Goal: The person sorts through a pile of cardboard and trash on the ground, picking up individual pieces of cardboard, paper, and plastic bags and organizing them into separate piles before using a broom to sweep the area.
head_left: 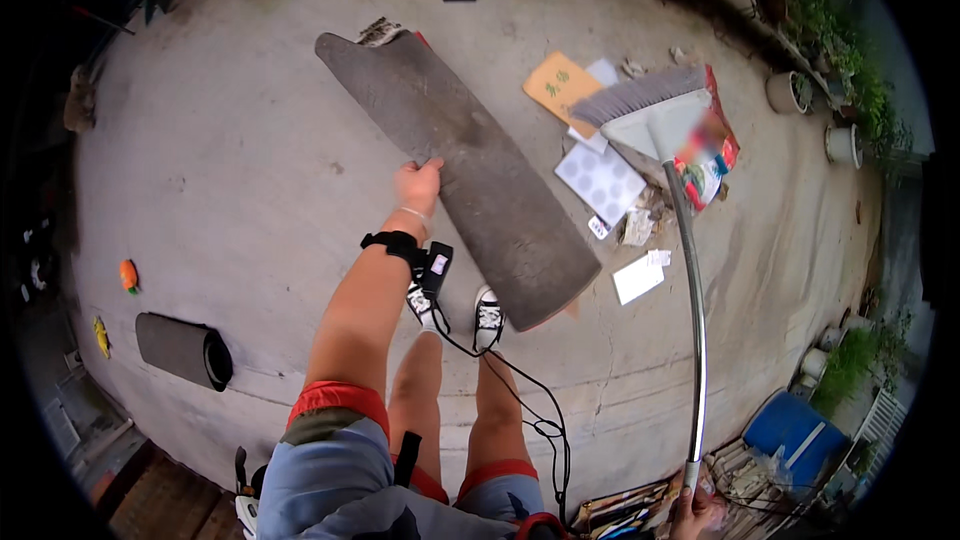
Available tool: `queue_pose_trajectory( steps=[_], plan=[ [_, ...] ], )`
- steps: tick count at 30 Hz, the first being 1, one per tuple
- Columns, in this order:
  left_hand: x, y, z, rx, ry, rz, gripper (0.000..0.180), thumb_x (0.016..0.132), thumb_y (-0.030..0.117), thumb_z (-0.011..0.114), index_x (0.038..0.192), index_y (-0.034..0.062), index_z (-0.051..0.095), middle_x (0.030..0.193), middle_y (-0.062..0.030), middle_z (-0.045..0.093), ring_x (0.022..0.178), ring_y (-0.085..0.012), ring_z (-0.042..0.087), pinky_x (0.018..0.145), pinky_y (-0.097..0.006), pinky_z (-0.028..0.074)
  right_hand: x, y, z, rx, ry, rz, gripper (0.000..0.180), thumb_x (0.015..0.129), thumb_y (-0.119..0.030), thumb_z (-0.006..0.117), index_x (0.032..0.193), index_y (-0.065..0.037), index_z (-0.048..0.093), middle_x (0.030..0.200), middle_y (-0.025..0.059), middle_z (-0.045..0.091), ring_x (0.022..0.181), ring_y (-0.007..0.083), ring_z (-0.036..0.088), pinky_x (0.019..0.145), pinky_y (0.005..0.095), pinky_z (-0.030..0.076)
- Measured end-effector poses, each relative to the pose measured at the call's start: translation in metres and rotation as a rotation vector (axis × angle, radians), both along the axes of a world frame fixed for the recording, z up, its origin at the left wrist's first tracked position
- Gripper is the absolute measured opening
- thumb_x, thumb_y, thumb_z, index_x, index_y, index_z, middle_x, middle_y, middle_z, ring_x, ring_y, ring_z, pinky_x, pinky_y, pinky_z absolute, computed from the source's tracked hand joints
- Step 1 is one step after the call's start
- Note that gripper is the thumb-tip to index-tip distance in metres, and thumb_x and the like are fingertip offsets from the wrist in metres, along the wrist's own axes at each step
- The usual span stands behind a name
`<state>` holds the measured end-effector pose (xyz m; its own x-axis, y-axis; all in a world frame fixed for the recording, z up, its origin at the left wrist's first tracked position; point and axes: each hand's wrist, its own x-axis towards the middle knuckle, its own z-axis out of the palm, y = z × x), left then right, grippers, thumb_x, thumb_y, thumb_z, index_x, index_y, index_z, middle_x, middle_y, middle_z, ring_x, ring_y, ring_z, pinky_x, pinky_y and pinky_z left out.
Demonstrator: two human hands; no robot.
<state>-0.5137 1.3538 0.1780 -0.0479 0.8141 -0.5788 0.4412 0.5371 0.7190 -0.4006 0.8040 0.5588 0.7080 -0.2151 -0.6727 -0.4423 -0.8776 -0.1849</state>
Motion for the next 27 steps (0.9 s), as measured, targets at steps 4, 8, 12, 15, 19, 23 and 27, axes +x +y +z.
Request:
queue_pose_trajectory(
  steps=[4,8,12,15,19,23,27],
  plan=[
    [-0.073,0.046,0.088,0.124,0.388,-0.321,0.035,0.059,0.024,0.059,0.080,-0.0049,0.058,0.075,-0.0216,0.058,0.075,-0.0324,0.057,0.068,-0.035,0.043,0.020,0.007,-0.005,0.323,-0.142,0.295,0.023,0.080,-0.021,0.050,0.078,0.002,0.053,0.045,-0.0020,0.039,0.033,0.0050,0.035,0.030,0.0190,0.027],
    [-0.160,0.070,0.184,0.123,0.743,-0.412,0.036,0.061,0.023,0.055,0.086,-0.0031,0.057,0.089,-0.0233,0.055,0.088,-0.0340,0.052,0.076,-0.036,0.042,0.036,0.033,0.000,0.305,-0.136,0.396,0.022,0.078,-0.019,0.054,0.074,0.002,0.055,0.043,-0.0023,0.040,0.035,0.0040,0.036,0.031,0.0197,0.027],
    [-0.295,0.053,0.256,0.088,0.920,-0.330,0.038,0.062,0.027,0.058,0.088,-0.0016,0.057,0.091,-0.0217,0.055,0.088,-0.0333,0.052,0.077,-0.036,0.041,0.035,0.057,-0.009,0.336,-0.135,0.617,0.022,0.076,-0.018,0.056,0.071,0.003,0.057,0.044,-0.0017,0.043,0.037,0.0043,0.037,0.034,0.0207,0.028],
    [-0.404,0.012,0.284,0.042,0.968,-0.266,0.036,0.064,0.028,0.059,0.086,0.0000,0.058,0.090,-0.0198,0.056,0.086,-0.0329,0.053,0.075,-0.036,0.042,0.029,0.073,-0.031,0.362,-0.102,0.696,0.024,0.075,-0.019,0.057,0.070,0.004,0.056,0.044,-0.0013,0.043,0.037,0.0047,0.038,0.035,0.0208,0.028],
    [-0.504,-0.046,0.327,0.148,1.114,-0.116,0.028,0.065,0.029,0.059,0.074,0.0019,0.058,0.079,-0.0164,0.056,0.079,-0.0315,0.053,0.070,-0.038,0.042,-0.007,0.096,-0.027,0.277,-0.082,0.812,0.027,0.073,-0.021,0.060,0.068,0.005,0.055,0.042,-0.0001,0.042,0.035,0.0062,0.038,0.033,0.0214,0.028],
    [-0.614,-0.061,0.321,0.340,1.059,0.120,0.026,0.065,0.026,0.058,0.070,0.0012,0.055,0.082,-0.0146,0.055,0.075,-0.0335,0.052,0.066,-0.039,0.041,-0.015,0.074,-0.062,0.334,-0.252,0.912,0.030,0.072,-0.024,0.061,0.066,0.005,0.053,0.040,0.0036,0.043,0.031,0.0099,0.040,0.028,0.0241,0.028],
    [-0.754,-0.072,0.320,0.348,1.081,0.375,0.028,0.065,0.027,0.058,0.071,-0.0004,0.055,0.078,-0.0174,0.055,0.074,-0.0353,0.051,0.065,-0.040,0.041,-0.096,0.133,-0.035,0.173,-0.131,0.913,0.031,0.073,-0.023,0.059,0.067,0.006,0.052,0.040,0.0047,0.043,0.030,0.0115,0.041,0.028,0.0251,0.030]
  ],
)
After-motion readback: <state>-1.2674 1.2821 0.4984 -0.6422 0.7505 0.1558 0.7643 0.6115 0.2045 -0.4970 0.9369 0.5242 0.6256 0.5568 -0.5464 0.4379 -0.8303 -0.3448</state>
